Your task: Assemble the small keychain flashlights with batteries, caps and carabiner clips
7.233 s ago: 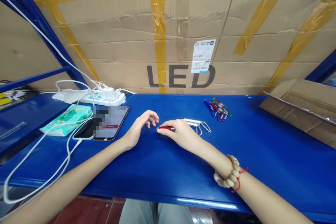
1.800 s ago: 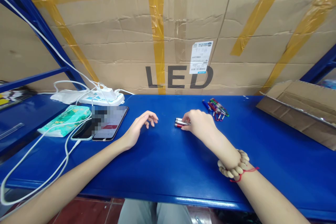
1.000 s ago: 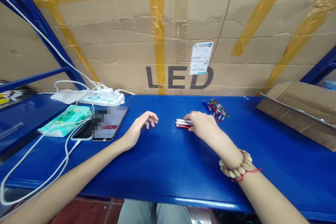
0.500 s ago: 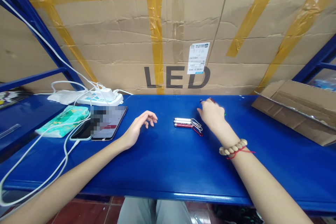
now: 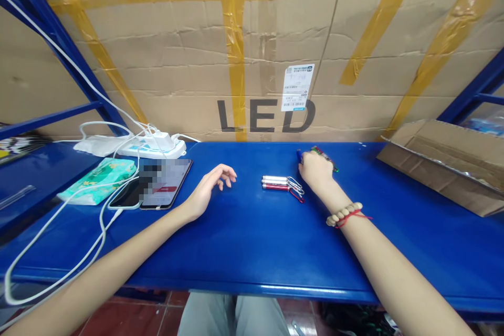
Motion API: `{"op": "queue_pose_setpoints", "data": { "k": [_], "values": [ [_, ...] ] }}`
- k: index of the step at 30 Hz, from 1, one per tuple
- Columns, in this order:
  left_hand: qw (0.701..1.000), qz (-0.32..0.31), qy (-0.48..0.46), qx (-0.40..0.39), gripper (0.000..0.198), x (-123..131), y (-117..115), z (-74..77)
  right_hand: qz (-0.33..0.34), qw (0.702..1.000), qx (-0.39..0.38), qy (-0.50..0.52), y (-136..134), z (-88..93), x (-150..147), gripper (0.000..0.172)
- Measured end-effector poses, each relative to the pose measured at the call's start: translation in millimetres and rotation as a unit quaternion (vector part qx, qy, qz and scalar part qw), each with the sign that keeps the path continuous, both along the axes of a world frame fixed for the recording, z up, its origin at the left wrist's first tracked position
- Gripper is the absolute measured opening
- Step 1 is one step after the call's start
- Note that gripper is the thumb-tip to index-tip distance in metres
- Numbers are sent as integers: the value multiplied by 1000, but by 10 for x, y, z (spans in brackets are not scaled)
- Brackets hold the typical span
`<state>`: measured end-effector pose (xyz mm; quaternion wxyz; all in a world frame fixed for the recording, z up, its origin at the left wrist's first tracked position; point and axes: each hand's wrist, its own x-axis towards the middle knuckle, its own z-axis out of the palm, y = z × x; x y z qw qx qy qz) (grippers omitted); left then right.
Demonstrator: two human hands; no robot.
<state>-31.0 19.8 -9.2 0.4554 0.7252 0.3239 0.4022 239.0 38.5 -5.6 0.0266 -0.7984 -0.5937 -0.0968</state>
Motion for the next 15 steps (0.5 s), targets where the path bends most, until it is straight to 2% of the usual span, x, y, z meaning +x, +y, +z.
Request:
{"op": "queue_pose_setpoints", "data": {
  "k": [10,15],
  "values": [
    [1000,7,13,1,39,-6,8,6,48,999,1,5,27,-11,-66,26],
    [1000,10,14,-2,39,-4,9,10,33,999,-17,15,5,15,-113,29]
  ]
}}
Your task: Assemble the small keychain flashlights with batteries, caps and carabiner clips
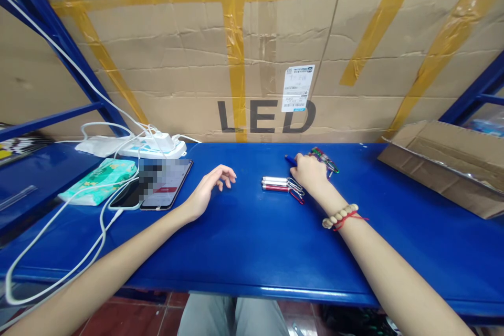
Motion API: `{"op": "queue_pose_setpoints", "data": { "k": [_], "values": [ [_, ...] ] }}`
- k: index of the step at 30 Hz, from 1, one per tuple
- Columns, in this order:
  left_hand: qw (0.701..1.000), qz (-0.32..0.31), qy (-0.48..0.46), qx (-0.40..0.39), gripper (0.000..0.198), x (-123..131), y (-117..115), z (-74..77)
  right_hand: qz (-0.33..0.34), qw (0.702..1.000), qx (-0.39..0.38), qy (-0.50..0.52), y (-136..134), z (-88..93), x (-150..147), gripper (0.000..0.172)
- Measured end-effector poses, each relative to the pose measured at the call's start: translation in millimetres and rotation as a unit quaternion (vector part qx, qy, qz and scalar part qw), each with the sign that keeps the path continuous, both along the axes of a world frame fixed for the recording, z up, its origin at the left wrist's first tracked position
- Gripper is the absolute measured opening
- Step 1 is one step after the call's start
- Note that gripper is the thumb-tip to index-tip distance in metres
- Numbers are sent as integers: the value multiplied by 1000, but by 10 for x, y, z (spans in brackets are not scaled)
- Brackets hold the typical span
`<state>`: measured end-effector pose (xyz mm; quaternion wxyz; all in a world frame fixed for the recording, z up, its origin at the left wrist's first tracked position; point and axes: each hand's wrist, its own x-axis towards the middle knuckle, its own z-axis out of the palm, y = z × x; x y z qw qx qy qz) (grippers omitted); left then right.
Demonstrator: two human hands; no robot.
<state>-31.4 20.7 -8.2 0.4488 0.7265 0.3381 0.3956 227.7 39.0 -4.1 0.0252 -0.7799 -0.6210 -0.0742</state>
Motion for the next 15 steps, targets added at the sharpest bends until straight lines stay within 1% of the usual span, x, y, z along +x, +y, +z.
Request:
{"op": "queue_pose_setpoints", "data": {
  "k": [5,7,11,15],
  "values": [
    [1000,-1,-6,0,39,-1,9,-8,-13,1000,-8,0,-23,22,-23,28],
    [1000,-4,-8,1,38,-4,11,-10,-19,1000,-1,-2,-35,40,-41,30],
    [1000,-7,-1,3,38,-10,15,-15,-10,998,62,2,-53,85,-91,33],
    [1000,-7,9,-2,35,-11,8,-6,37,989,139,31,-92,133,-161,31]
  ]
}}
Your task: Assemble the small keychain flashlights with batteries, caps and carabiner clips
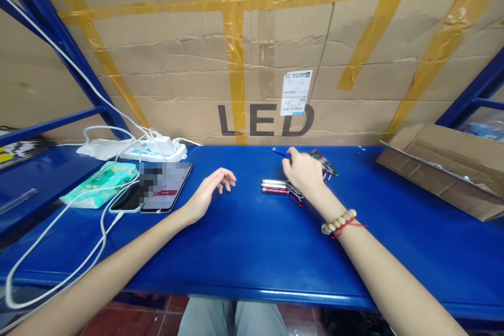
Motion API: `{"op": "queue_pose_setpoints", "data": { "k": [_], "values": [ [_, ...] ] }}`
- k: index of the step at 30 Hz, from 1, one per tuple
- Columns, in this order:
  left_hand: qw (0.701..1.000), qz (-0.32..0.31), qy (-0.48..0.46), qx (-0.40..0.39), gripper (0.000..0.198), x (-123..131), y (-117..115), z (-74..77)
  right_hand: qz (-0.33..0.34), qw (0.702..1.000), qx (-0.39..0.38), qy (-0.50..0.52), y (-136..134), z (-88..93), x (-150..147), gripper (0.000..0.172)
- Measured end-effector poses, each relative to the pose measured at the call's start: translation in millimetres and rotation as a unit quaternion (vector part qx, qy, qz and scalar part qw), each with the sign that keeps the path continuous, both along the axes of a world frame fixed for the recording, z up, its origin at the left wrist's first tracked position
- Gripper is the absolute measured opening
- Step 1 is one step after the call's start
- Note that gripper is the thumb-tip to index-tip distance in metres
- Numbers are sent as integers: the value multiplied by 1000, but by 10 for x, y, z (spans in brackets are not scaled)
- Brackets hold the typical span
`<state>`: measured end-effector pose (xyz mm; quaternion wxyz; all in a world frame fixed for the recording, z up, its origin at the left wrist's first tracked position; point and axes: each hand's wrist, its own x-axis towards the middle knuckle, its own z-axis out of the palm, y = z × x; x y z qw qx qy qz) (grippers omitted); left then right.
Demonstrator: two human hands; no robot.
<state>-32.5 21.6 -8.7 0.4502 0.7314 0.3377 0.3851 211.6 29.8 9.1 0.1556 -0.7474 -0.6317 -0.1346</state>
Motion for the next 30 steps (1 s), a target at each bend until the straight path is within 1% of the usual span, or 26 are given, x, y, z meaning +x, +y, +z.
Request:
{"op": "queue_pose_setpoints", "data": {
  "k": [3,6,8,10,12,14,17,22,26,30],
  "values": [
    [1000,8,2,-9,34,10,-30,35,57,996,55,28,-89,52,-91,27],
    [1000,20,9,-19,39,30,-72,80,145,985,80,52,-228,106,-233,24],
    [1000,21,13,-18,40,42,-91,97,225,970,80,55,-328,127,-341,24],
    [1000,14,26,-1,34,46,-99,103,294,951,84,40,-413,130,-438,24],
    [999,9,45,29,31,42,-102,107,340,936,85,37,-473,117,-506,23],
    [997,9,56,50,37,34,-108,118,353,931,79,43,-506,97,-541,22],
    [995,1,72,62,40,28,-130,146,350,933,62,51,-524,68,-561,22],
    [991,-29,103,80,43,43,-165,161,404,913,39,45,-579,5,-649,24],
    [990,-4,119,81,53,53,-149,131,414,908,18,61,-638,-75,-756,25],
    [983,11,144,113,53,60,-112,83,401,914,19,62,-617,-125,-787,26]
  ]
}}
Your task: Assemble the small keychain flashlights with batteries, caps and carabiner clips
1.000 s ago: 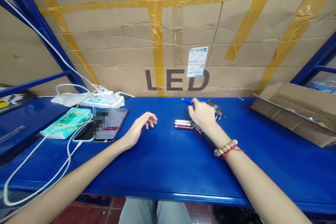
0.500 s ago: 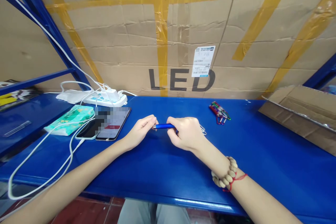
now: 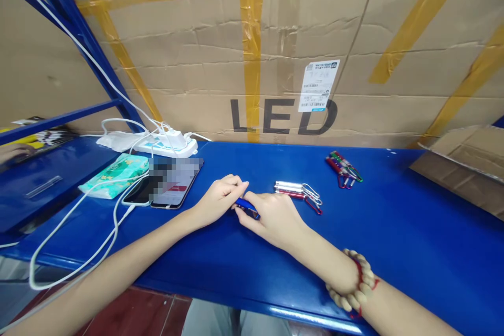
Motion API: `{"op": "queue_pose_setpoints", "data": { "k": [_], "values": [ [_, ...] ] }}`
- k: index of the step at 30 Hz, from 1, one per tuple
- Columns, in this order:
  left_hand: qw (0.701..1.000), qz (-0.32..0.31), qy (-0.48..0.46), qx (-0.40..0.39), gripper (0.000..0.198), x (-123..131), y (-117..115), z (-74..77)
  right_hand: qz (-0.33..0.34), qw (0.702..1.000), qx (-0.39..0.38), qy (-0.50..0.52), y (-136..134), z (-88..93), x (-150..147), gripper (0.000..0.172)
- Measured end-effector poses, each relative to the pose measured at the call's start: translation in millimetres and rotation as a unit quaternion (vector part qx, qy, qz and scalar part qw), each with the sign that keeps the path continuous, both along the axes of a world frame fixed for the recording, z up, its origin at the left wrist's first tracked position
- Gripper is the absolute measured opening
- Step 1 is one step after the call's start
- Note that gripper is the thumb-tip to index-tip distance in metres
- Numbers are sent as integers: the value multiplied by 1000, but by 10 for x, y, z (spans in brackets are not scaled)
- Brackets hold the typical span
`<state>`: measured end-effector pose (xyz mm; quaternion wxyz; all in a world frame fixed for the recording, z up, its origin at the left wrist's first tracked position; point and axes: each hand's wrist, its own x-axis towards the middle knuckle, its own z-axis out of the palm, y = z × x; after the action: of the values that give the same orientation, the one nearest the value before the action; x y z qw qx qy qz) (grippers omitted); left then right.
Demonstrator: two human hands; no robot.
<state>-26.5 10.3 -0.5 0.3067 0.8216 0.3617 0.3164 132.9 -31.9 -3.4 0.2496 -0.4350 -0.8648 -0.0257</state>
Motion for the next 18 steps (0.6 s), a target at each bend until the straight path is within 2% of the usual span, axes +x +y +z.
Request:
{"op": "queue_pose_setpoints", "data": {
  "k": [5,9,13,18],
  "values": [
    [999,24,26,-9,52,0,30,-40,25,999,-9,21,71,-31,11,23],
    [999,30,29,-22,55,-17,35,-12,26,997,-30,67,82,-67,0,19],
    [997,66,33,-32,60,-33,27,13,29,993,-33,106,88,-92,-3,26],
    [996,60,4,-62,61,-18,-3,5,68,994,-27,76,118,-107,8,30]
  ]
}}
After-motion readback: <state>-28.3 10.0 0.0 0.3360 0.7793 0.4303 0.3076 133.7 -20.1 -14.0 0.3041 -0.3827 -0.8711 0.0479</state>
